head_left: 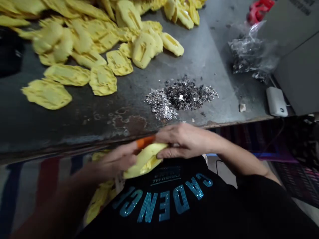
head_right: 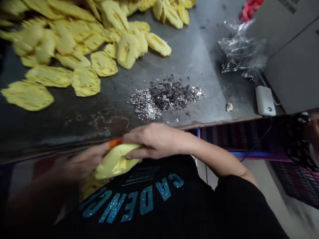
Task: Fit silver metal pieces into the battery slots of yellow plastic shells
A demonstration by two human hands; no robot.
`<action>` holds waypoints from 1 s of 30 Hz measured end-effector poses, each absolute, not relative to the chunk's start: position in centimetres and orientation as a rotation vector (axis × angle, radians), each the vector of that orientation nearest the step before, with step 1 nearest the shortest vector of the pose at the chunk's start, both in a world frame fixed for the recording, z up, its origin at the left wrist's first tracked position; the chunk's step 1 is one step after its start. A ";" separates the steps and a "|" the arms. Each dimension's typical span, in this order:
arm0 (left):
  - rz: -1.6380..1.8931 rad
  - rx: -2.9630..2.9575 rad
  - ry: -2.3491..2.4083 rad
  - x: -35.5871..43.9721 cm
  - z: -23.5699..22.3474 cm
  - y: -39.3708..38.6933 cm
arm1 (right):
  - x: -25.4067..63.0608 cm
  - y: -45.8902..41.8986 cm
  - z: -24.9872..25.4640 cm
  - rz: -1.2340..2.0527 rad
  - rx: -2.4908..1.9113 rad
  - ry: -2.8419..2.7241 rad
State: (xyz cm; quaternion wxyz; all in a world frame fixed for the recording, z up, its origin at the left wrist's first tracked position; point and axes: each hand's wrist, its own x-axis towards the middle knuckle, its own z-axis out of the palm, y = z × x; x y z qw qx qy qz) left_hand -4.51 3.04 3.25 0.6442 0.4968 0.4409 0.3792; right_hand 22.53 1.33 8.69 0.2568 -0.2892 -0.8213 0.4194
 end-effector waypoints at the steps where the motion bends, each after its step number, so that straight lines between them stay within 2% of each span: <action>1: 0.828 1.114 1.000 -3.0 3.2 2.3 | 22.9 -0.5 7.7 1.172 -0.837 -2.160; 4: 0.735 1.043 0.998 0.4 3.3 0.8 | 25.8 -4.5 5.3 1.132 -1.022 -1.922; 6: 0.584 0.978 0.944 1.3 3.4 1.1 | 28.7 -5.9 4.2 0.883 -1.237 -1.774; 9: 0.334 0.837 0.799 1.2 3.6 2.4 | 32.9 -6.2 2.7 0.346 -1.684 -1.617; 11: 0.312 0.757 0.748 1.2 3.9 3.1 | 34.5 -5.5 1.7 0.199 -1.851 -1.671; 17: 0.378 0.664 0.738 2.3 4.1 3.2 | 35.1 -3.2 0.6 0.244 -1.929 -1.843; 23: 0.347 0.620 0.757 2.3 3.5 3.1 | 36.5 -3.3 1.7 0.497 -1.882 -1.802; 30: 0.325 0.515 0.695 2.1 2.8 3.3 | 39.0 -0.4 0.9 0.075 -2.143 -1.648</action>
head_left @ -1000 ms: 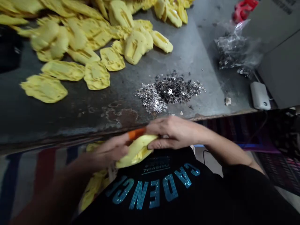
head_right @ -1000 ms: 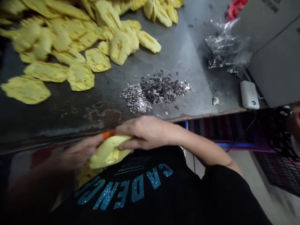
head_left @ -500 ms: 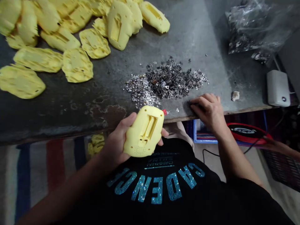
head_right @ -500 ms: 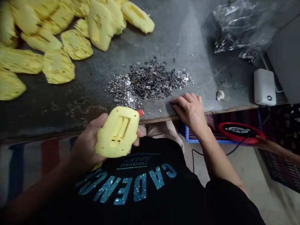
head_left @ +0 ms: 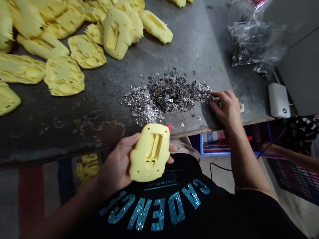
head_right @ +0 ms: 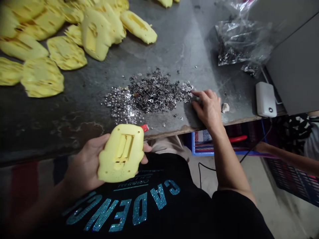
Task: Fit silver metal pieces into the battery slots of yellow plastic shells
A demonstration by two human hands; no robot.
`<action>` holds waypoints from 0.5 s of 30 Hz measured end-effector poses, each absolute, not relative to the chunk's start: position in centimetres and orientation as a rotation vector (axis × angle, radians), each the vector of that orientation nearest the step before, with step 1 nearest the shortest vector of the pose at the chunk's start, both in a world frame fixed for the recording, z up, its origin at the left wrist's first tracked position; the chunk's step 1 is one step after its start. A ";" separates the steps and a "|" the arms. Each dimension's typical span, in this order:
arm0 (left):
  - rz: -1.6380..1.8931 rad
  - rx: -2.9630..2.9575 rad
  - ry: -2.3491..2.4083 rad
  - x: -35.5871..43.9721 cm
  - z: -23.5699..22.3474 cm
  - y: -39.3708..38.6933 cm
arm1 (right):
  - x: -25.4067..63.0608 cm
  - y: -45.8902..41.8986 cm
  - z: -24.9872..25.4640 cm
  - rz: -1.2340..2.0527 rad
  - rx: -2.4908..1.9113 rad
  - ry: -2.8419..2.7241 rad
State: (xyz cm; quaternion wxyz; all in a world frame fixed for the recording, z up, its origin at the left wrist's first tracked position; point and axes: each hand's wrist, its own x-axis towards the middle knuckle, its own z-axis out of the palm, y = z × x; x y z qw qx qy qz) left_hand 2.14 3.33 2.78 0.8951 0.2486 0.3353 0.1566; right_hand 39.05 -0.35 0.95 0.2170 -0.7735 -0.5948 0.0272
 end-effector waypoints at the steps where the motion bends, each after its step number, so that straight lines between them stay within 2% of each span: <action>1: 0.329 0.512 0.690 2.0 2.7 3.3 | 39.0 -0.1 0.8 0.088 -2.139 -1.693; 6: 0.322 0.498 0.684 1.9 2.4 3.1 | 38.3 -1.8 0.8 0.205 -1.911 -1.860; 11: 0.310 0.490 0.643 2.0 2.2 3.2 | 38.6 -5.0 1.2 0.130 -1.977 -1.679; 15: 0.278 0.431 0.552 1.8 2.3 3.4 | 37.9 -5.0 1.2 0.204 -1.856 -1.661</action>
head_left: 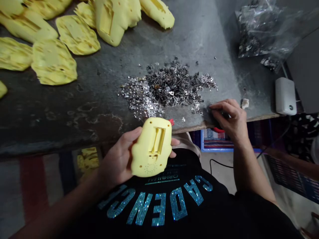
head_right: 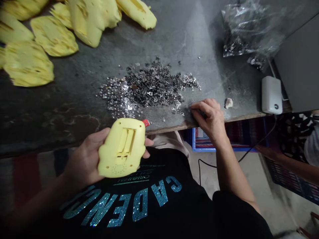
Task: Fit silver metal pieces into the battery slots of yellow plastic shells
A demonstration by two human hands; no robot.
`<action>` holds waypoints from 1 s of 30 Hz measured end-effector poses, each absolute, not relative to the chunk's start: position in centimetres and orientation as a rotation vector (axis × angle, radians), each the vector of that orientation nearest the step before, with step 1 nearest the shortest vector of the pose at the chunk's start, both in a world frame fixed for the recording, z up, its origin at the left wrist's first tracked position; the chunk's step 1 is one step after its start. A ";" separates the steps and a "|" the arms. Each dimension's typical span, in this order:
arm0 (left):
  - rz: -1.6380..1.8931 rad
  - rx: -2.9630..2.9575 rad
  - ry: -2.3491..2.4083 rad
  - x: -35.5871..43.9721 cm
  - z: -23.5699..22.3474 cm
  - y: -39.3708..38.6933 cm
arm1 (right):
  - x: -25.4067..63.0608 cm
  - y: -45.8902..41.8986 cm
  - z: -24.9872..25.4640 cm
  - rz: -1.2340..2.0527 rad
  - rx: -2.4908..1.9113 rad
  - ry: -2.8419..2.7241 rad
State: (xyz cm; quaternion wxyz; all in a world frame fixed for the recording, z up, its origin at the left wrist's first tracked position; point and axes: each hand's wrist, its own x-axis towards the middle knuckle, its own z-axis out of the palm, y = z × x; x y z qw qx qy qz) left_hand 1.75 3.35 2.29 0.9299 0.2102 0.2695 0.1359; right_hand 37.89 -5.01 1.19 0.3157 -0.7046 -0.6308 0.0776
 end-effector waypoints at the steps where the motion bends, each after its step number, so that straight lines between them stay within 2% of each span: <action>1: 0.277 0.411 0.527 1.7 2.3 3.3 | 37.6 -4.7 1.1 0.225 -1.819 -1.689; 11: 0.284 0.372 0.459 1.6 2.1 2.6 | 36.6 -2.8 1.0 0.241 -1.768 -1.802; 19: 0.251 0.355 0.433 1.7 1.8 3.0 | 39.7 -5.5 -0.5 -0.180 -1.812 -1.877; 26: 0.286 0.349 0.448 2.8 2.7 2.8 | 39.3 -7.7 -0.6 -0.068 -1.816 -1.562; 30: 0.318 0.354 0.466 3.4 3.1 2.5 | 38.4 -7.0 -0.8 -0.048 -1.929 -1.568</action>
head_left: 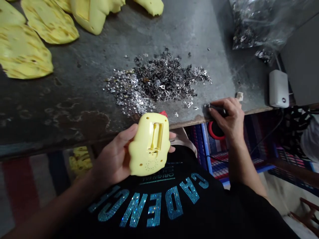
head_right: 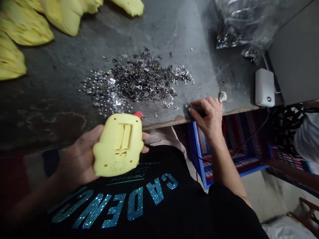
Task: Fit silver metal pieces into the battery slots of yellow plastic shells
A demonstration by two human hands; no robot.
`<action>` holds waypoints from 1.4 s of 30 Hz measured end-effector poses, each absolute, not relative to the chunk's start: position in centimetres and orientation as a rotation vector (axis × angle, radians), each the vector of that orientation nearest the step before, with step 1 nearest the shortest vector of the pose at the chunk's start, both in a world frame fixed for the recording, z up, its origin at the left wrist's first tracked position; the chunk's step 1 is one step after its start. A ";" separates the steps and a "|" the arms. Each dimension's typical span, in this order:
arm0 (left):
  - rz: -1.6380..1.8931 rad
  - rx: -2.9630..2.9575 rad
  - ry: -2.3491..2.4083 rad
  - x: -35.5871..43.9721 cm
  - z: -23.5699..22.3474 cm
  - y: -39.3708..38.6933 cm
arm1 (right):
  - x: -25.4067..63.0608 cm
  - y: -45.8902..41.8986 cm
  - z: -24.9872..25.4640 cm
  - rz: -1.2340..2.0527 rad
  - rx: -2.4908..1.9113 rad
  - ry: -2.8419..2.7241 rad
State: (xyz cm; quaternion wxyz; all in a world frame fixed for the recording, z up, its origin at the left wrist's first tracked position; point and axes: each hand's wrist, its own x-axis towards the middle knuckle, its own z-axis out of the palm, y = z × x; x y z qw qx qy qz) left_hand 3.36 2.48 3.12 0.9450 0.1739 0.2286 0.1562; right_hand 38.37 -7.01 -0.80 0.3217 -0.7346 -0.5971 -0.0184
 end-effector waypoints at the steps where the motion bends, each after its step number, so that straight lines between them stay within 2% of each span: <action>1: 0.322 0.350 0.462 3.4 3.1 2.4 | 38.3 -6.7 -0.9 -0.040 -1.952 -1.581; 12: 0.293 0.330 0.367 2.5 1.8 2.4 | 39.8 -6.0 0.8 0.293 -1.880 -1.576; 21: 0.321 0.306 0.541 3.2 2.4 1.5 | 38.3 -5.9 1.4 0.178 -1.758 -1.692; 28: 0.263 0.172 0.503 3.9 2.2 1.3 | 30.4 -5.9 4.8 0.310 -1.321 -1.852; 34: 0.290 0.190 0.458 3.4 2.4 0.7 | 28.6 -3.8 5.3 0.162 -1.121 -2.055; 42: 0.283 0.293 0.431 3.4 2.3 0.5 | 28.5 -4.0 6.3 0.107 -1.137 -2.225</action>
